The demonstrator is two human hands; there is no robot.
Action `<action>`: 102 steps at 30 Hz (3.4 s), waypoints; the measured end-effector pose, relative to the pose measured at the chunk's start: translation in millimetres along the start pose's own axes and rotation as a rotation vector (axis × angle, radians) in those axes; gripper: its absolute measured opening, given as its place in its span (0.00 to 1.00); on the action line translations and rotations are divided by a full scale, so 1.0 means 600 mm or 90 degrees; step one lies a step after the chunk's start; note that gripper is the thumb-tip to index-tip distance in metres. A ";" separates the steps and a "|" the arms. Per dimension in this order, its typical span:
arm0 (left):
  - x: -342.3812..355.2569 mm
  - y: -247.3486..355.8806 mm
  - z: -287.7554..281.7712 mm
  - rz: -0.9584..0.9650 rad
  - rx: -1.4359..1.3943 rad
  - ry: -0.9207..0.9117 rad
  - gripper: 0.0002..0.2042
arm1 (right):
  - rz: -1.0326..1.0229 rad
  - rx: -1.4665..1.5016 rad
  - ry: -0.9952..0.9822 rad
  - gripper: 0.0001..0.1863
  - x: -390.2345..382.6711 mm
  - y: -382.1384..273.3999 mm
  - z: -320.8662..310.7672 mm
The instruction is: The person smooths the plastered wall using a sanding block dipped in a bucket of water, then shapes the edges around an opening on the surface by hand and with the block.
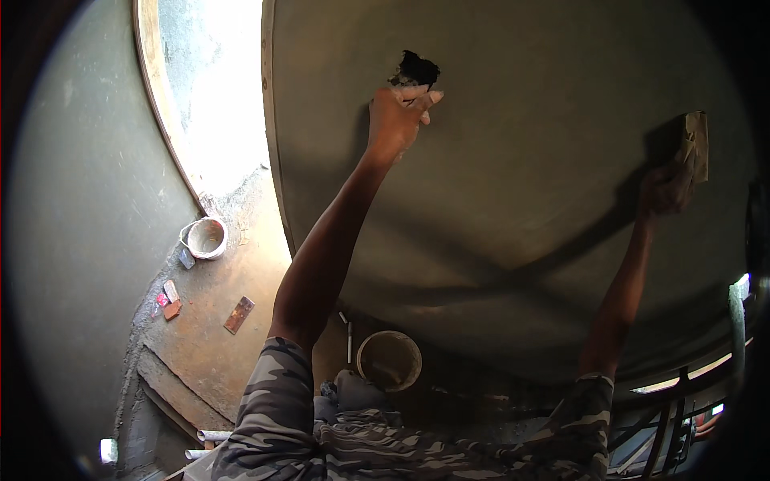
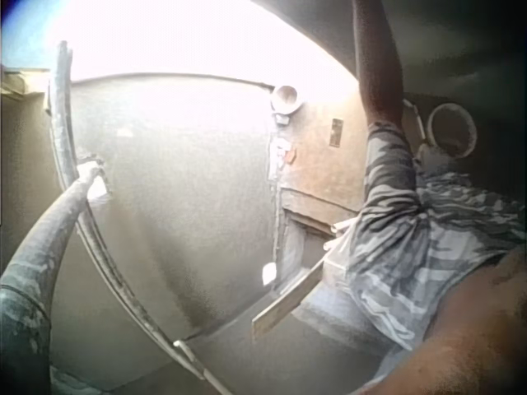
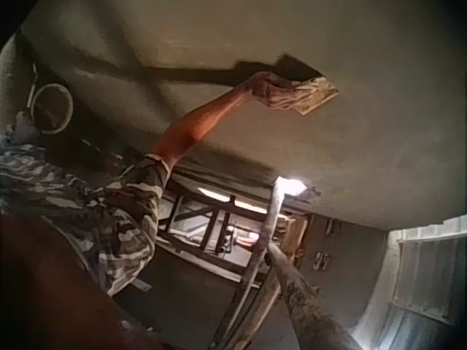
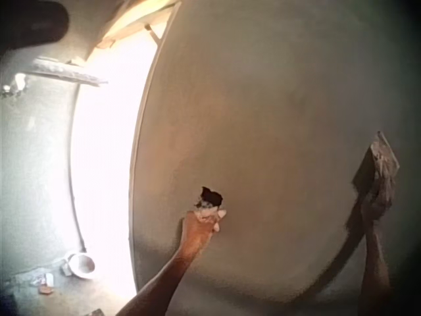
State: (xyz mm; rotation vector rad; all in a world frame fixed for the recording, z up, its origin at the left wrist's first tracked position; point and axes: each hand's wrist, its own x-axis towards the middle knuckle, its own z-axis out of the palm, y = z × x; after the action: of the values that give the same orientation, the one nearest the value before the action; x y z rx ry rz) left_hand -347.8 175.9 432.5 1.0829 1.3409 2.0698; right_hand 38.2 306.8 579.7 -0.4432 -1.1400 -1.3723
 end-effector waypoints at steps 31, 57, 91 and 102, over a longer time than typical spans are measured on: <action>0.016 0.017 -0.034 -0.014 0.056 -0.108 0.27 | 0.014 -0.031 -0.055 0.16 -0.013 0.007 0.005; -0.282 -0.184 -0.252 0.016 0.373 0.094 0.15 | -0.026 -0.023 -0.032 0.14 -0.009 0.020 0.001; -0.018 0.058 -0.073 0.183 0.742 -0.185 0.38 | 0.007 0.005 -0.045 0.16 -0.001 -0.010 -0.005; -0.015 0.064 -0.107 0.166 0.622 -0.185 0.29 | 0.017 0.007 -0.017 0.14 0.004 -0.015 -0.003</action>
State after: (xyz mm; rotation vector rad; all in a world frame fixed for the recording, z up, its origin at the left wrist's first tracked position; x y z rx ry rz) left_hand -392.5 117.5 449.3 1.9273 2.1888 1.2537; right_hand 30.0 301.7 577.8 -0.4684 -1.1591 -1.3393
